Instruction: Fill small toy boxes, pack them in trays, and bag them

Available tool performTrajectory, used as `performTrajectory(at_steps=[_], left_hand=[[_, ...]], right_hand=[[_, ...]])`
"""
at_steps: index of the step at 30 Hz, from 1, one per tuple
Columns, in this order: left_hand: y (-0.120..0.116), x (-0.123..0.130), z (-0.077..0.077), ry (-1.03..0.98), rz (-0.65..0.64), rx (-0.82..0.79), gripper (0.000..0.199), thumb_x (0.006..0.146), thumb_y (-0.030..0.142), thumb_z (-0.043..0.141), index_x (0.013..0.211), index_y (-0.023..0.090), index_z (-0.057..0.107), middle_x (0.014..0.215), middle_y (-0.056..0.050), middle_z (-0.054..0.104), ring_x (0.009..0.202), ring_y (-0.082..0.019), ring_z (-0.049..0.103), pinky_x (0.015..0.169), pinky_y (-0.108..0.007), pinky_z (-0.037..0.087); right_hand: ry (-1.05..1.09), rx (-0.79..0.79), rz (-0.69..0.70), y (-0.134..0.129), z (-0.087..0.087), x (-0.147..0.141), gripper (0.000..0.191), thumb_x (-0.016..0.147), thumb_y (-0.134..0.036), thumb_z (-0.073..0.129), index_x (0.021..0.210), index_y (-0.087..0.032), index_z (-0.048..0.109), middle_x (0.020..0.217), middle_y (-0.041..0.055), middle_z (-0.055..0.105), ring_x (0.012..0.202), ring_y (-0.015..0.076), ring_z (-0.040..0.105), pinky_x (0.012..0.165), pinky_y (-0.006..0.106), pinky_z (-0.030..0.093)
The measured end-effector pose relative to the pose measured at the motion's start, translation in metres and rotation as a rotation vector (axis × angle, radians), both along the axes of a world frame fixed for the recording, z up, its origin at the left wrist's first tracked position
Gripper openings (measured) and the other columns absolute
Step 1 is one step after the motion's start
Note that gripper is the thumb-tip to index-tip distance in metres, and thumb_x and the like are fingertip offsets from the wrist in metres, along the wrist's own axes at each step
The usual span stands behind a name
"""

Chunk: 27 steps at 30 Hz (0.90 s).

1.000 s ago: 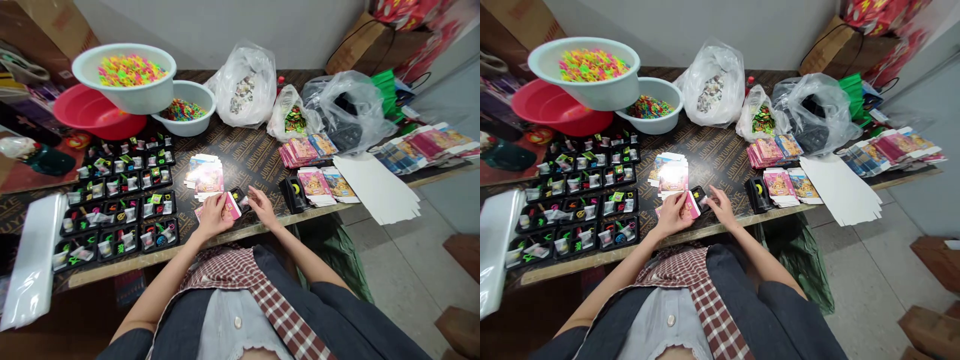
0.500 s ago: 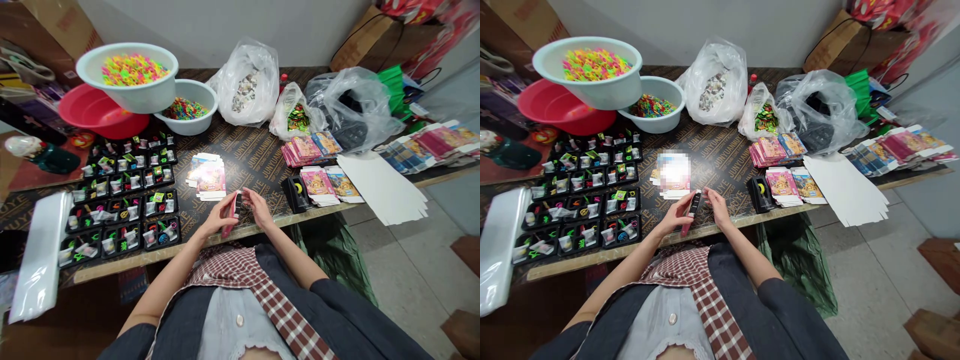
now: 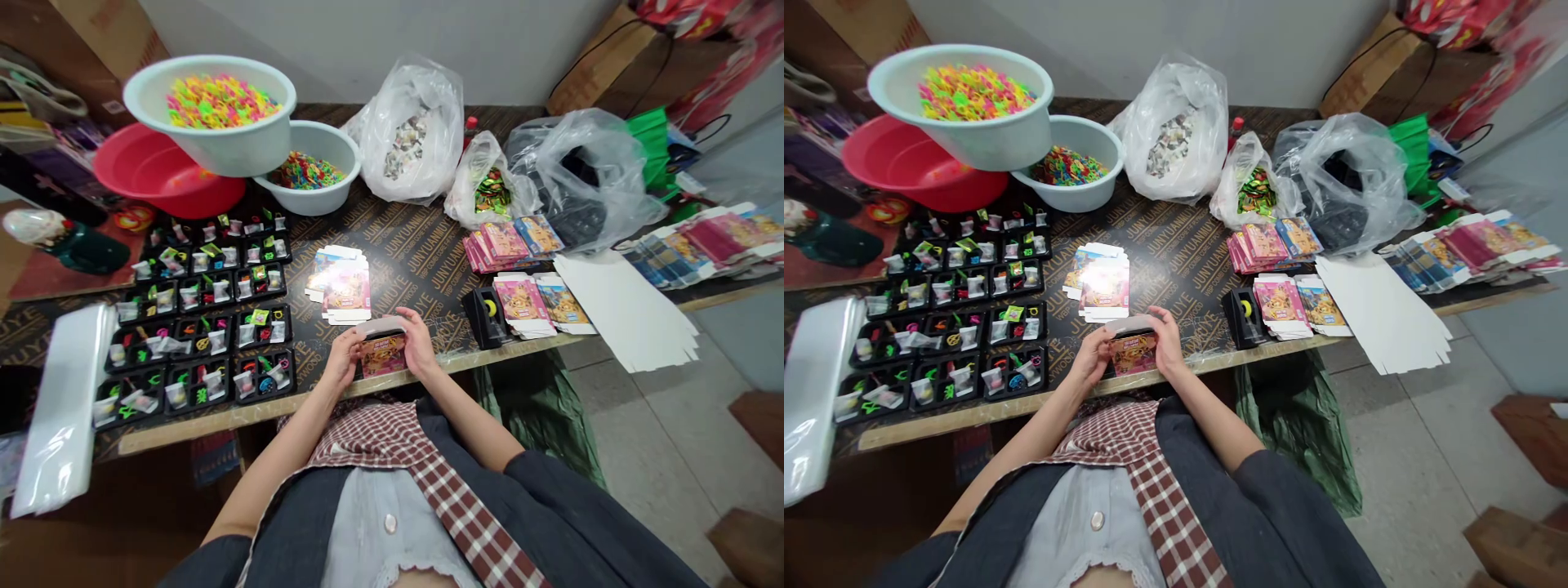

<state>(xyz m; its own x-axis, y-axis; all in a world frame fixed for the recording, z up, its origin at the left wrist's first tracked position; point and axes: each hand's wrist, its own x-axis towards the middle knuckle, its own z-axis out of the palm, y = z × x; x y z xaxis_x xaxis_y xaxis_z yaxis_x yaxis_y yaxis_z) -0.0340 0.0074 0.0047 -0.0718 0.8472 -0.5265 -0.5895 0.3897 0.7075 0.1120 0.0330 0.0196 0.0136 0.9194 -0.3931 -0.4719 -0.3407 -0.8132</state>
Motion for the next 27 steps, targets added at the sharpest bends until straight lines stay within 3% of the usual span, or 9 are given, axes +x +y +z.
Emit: performTrajectory(at_steps=[3,7,11,13,16,20,24,27], left_hand=[[0.005,-0.001,0.002,0.057,0.025,0.041,0.036,0.048,0.022,0.077,0.082,0.019,0.066,0.069,0.004,0.068,0.055,-0.008,0.057,0.05,-0.017,0.038],[0.007,-0.002,0.003,0.214,0.05,0.255,0.032,0.052,0.021,0.075,0.082,0.021,0.063,0.071,0.003,0.068,0.066,-0.013,0.062,0.064,-0.023,0.047],[0.002,-0.012,0.008,0.494,-0.089,0.53,0.011,0.065,0.03,0.071,0.064,0.02,0.066,0.083,-0.005,0.073,0.085,-0.021,0.067,0.082,-0.035,0.05],[0.0,-0.019,0.013,0.621,-0.184,0.602,0.015,0.068,0.032,0.071,0.06,0.021,0.067,0.085,-0.006,0.074,0.085,-0.022,0.067,0.082,-0.036,0.05],[0.001,-0.025,0.021,0.767,-0.282,0.607,0.015,0.068,0.032,0.074,0.06,0.021,0.068,0.078,-0.005,0.074,0.076,-0.02,0.066,0.076,-0.033,0.05],[0.01,-0.029,0.027,0.802,-0.352,0.519,0.016,0.061,0.028,0.079,0.073,0.02,0.072,0.07,-0.001,0.071,0.065,-0.016,0.062,0.065,-0.028,0.049],[0.019,-0.03,0.028,0.706,-0.416,0.406,0.02,0.06,0.034,0.081,0.063,0.017,0.072,0.061,-0.003,0.069,0.057,-0.016,0.06,0.057,-0.027,0.045],[0.018,-0.029,0.027,0.702,-0.404,0.424,0.019,0.062,0.034,0.08,0.06,0.017,0.072,0.059,-0.004,0.069,0.054,-0.016,0.059,0.054,-0.027,0.044]], right_hand=[[0.058,-0.035,0.017,-0.003,-0.001,0.005,0.036,0.062,-0.033,0.071,0.096,-0.026,0.063,0.077,-0.0032,0.072,0.077,0.0202,0.066,0.072,0.03,0.051],[-0.006,0.027,0.041,-0.004,-0.008,0.004,0.036,0.055,-0.021,0.072,0.09,-0.026,0.068,0.075,-0.0041,0.073,0.076,0.0204,0.066,0.077,0.032,0.052],[-0.029,0.09,0.08,-0.001,-0.013,0.004,0.004,0.058,-0.023,0.065,0.06,-0.022,0.061,0.079,0.0019,0.076,0.083,0.0244,0.068,0.087,0.04,0.051],[-0.04,0.135,0.13,-0.002,-0.013,0.009,0.011,0.064,-0.03,0.063,0.057,-0.022,0.062,0.087,0.0057,0.077,0.09,0.0277,0.068,0.09,0.044,0.05],[-0.177,0.245,0.196,-0.002,-0.009,0.018,0.022,0.069,-0.042,0.066,0.06,-0.023,0.07,0.097,0.0077,0.076,0.098,0.0294,0.066,0.093,0.046,0.048],[-0.51,0.397,0.242,0.003,0.001,0.027,0.016,0.063,-0.041,0.08,0.065,-0.027,0.075,0.081,0.0032,0.074,0.083,0.0236,0.065,0.086,0.04,0.05],[-0.5,0.351,0.315,0.012,0.007,0.031,0.024,0.062,-0.046,0.083,0.065,-0.024,0.076,0.067,0.0016,0.07,0.066,0.0191,0.061,0.07,0.035,0.049],[-0.484,0.353,0.339,0.015,0.009,0.032,0.026,0.062,-0.046,0.084,0.061,-0.023,0.074,0.063,0.001,0.068,0.061,0.0174,0.059,0.065,0.034,0.048]])
